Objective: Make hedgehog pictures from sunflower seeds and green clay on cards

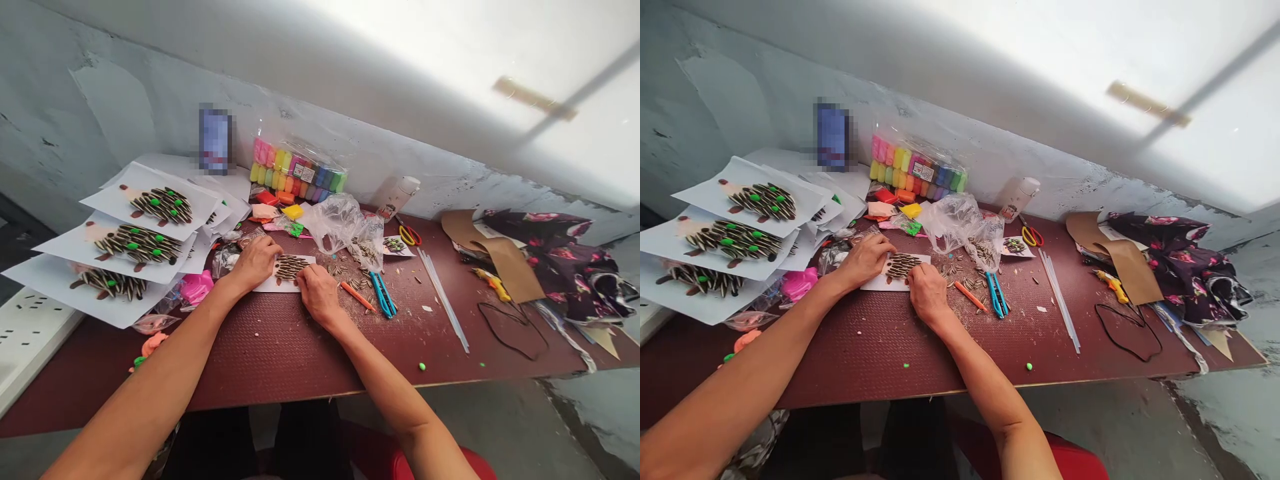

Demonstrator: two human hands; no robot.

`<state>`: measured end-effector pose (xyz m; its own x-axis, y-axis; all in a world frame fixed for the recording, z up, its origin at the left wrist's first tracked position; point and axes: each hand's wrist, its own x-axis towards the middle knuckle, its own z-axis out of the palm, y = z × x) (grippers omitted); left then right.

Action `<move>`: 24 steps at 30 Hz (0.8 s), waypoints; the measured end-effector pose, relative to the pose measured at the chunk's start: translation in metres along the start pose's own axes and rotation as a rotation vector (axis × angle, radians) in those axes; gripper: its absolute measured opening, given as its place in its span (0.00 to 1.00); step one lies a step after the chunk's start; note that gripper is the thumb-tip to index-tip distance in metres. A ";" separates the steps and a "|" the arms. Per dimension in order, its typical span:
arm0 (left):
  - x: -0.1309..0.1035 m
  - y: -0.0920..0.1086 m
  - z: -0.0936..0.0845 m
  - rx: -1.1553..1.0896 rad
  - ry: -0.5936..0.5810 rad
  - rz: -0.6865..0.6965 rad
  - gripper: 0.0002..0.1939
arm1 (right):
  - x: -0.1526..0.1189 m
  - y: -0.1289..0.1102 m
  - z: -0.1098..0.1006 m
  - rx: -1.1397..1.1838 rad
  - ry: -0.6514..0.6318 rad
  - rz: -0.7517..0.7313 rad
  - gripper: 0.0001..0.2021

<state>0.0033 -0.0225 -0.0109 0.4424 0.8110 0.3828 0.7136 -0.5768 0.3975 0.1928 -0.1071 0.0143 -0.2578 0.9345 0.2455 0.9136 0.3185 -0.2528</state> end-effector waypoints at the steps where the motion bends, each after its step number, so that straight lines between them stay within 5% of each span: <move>1: 0.000 0.000 0.000 -0.004 0.000 0.001 0.16 | 0.000 0.000 0.000 0.000 -0.004 0.004 0.06; 9: -0.001 -0.003 0.001 -0.009 0.021 0.027 0.17 | -0.003 0.001 -0.010 0.071 0.057 0.031 0.05; 19: -0.002 -0.007 0.002 -0.018 0.028 0.042 0.17 | -0.006 0.062 -0.029 0.024 0.193 0.271 0.08; 24: -0.002 -0.006 0.001 -0.024 0.028 0.046 0.17 | -0.008 0.079 -0.039 0.012 0.144 0.374 0.08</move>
<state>-0.0018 -0.0207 -0.0151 0.4588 0.7805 0.4246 0.6791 -0.6162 0.3990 0.2789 -0.0953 0.0287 0.1398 0.9546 0.2629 0.9321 -0.0374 -0.3601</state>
